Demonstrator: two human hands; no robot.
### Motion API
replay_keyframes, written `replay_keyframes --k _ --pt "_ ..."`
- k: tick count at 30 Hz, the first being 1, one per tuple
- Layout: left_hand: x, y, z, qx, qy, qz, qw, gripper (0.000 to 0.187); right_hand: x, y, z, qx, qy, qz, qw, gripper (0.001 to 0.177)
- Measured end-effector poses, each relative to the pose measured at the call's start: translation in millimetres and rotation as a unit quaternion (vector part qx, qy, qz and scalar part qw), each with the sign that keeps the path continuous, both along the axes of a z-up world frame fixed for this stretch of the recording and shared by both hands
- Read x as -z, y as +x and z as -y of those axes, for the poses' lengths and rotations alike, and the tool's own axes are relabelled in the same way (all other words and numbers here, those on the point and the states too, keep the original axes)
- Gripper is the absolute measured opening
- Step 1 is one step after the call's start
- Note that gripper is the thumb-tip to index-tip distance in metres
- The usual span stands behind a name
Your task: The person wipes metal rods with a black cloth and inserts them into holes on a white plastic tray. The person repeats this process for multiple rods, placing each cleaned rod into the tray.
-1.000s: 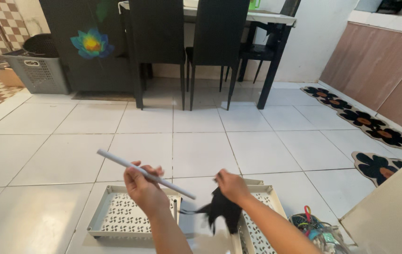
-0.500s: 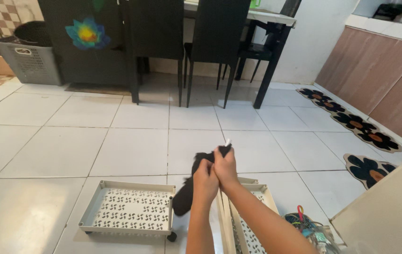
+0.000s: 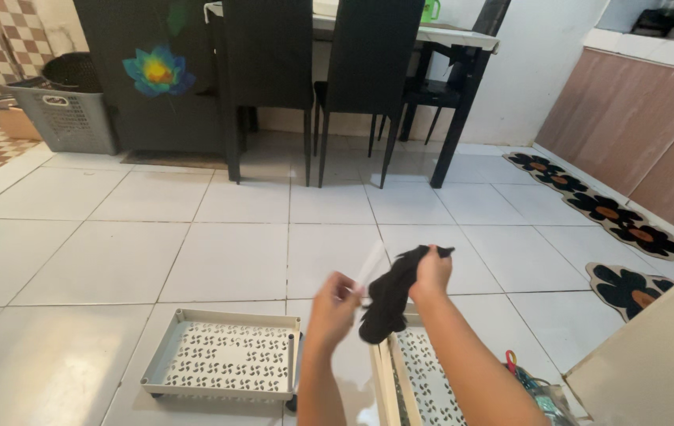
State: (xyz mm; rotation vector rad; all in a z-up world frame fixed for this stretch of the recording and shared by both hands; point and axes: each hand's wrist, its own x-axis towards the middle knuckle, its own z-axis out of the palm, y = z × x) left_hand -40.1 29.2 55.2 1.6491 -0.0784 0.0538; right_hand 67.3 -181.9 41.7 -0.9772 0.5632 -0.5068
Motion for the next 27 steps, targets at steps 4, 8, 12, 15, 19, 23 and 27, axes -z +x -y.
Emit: replay_keyframes --k 4,8,12,15,19,23,27 --pt "11.7 16.3 -6.3 -0.071 -0.181 0.02 0.981 0.018 -6.8 -0.5 12.2 -0.041 0.076 0.04 0.995 0.038" --pt "28.5 26.6 15.7 -0.14 -0.21 0.12 0.96 0.024 -17.7 -17.7 -25.2 -0.149 0.018 0.044 0.988 0.042" --pt "24.8 24.7 37.4 -0.134 -0.334 0.194 0.912 0.029 -11.7 -62.7 -96.9 -0.314 -0.189 0.192 0.91 0.037" --pt "12.4 10.3 35.8 -0.049 -0.567 0.019 0.822 0.039 -14.8 -82.6 -125.4 -0.318 -0.353 0.227 0.85 0.031" --pt "0.0 -3.0 22.4 -0.063 -0.46 0.109 0.879 0.042 -24.3 -86.8 -133.3 -0.281 -0.436 0.202 0.831 0.031" --pt "1.0 2.4 15.8 -0.172 -0.314 0.175 0.917 0.03 -17.0 -91.6 -130.2 -0.294 -0.469 0.249 0.795 0.026" --pt "9.6 2.3 17.2 -0.204 -0.35 0.163 0.9 0.028 2.0 -89.0 -122.7 -0.264 -0.544 0.256 0.754 0.021"
